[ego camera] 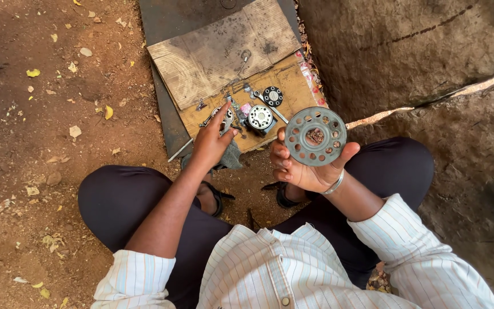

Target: Cleaning and inspecting the components of a motorcycle clutch assembly.

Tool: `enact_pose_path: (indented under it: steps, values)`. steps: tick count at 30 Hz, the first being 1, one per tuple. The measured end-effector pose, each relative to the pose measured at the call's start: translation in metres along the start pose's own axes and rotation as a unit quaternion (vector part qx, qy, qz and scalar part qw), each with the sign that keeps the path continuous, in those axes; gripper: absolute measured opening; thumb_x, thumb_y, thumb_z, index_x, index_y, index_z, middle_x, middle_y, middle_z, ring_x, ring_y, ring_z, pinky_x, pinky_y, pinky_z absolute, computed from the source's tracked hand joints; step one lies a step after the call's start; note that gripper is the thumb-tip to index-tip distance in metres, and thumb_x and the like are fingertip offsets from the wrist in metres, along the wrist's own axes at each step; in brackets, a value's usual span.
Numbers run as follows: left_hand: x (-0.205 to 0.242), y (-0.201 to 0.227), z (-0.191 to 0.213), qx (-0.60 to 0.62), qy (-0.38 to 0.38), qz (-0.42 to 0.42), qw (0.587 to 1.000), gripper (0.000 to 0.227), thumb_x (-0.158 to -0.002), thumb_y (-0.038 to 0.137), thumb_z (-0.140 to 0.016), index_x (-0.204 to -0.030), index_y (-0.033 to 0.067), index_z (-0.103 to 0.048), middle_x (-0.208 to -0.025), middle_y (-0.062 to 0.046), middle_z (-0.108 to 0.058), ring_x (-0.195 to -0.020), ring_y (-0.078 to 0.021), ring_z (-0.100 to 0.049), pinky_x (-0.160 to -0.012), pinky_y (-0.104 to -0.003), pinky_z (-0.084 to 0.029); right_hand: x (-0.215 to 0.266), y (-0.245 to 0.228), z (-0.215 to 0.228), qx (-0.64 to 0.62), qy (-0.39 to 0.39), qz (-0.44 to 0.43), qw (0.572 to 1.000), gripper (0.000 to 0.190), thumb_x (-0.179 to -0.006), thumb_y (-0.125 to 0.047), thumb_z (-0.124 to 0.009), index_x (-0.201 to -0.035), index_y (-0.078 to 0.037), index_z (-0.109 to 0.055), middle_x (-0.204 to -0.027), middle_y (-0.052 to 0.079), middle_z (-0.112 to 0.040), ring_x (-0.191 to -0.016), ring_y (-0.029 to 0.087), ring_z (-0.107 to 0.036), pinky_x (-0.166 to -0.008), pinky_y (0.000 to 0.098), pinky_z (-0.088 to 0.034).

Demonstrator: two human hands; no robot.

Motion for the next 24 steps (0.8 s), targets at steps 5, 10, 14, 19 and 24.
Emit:
enact_pose_path:
  steps: [5, 10, 14, 19, 24]
  values:
    - [0.012, 0.027, 0.014, -0.064, -0.042, 0.079, 0.994, 0.076, -0.103, 0.035, -0.068, -0.168, 0.034, -0.029, -0.094, -0.036, -0.074, -0.048, -0.0135, -0.04, -0.059, -0.038, -0.046, -0.001, -0.001, 0.001, -0.002, 0.008, 0.022, 1.0, 0.121, -0.064, -0.077, -0.083, -0.152, -0.006, -0.039, -0.126, 0.007, -0.048, -0.113, 0.018, -0.051, -0.092, 0.0346, -0.046]
    - [0.01, 0.029, 0.014, -0.02, -0.021, 0.035, 0.999, 0.075, -0.096, 0.031, -0.068, -0.161, 0.0313, -0.03, -0.102, -0.016, -0.078, -0.045, -0.0132, -0.046, -0.057, -0.038, -0.05, -0.006, -0.007, 0.006, 0.093, 0.047, 0.037, 0.994, 0.116, -0.065, -0.071, -0.088, -0.149, -0.006, -0.041, -0.127, 0.01, -0.05, -0.11, 0.02, -0.053, -0.091, 0.0352, -0.048]
    - [0.008, 0.009, 0.008, -0.05, 0.138, -0.275, 0.95, 0.066, -0.097, 0.023, -0.075, -0.156, 0.0127, -0.048, -0.125, -0.028, -0.069, -0.104, -0.03, -0.069, -0.082, -0.043, -0.054, -0.01, -0.027, 0.005, 0.577, 0.143, 0.097, 0.798, 0.108, -0.067, -0.055, -0.095, -0.145, -0.003, -0.042, -0.132, 0.014, -0.052, -0.112, 0.025, -0.057, -0.093, 0.0366, -0.053]
    - [0.005, 0.002, 0.004, 0.253, -0.077, -0.056, 0.963, 0.029, -0.097, 0.02, -0.067, -0.12, 0.0048, -0.075, -0.107, -0.007, -0.078, -0.097, -0.0117, -0.072, -0.09, -0.032, -0.054, -0.022, -0.026, -0.023, 0.829, 0.167, 0.112, 0.522, 0.104, -0.063, -0.047, -0.097, -0.139, 0.001, -0.045, -0.128, 0.017, -0.052, -0.115, 0.03, -0.059, -0.094, 0.0396, -0.054]
    - [0.028, 0.027, 0.015, 0.375, -0.12, -0.069, 0.916, 0.023, -0.099, 0.019, -0.071, -0.11, -0.0013, -0.075, -0.097, -0.006, -0.074, -0.09, -0.0136, -0.067, -0.091, -0.031, -0.053, -0.029, -0.023, -0.039, 0.881, 0.167, 0.116, 0.426, 0.105, -0.056, -0.047, -0.1, -0.131, 0.005, -0.047, -0.121, 0.021, -0.054, -0.113, 0.038, -0.058, -0.094, 0.0447, -0.053]
Point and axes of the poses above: each hand's wrist, its own x-axis away from the middle knuckle, its own z-axis out of the back of the hand, y = z × x, the point moved 4 cm from there along -x, towards the middle knuckle
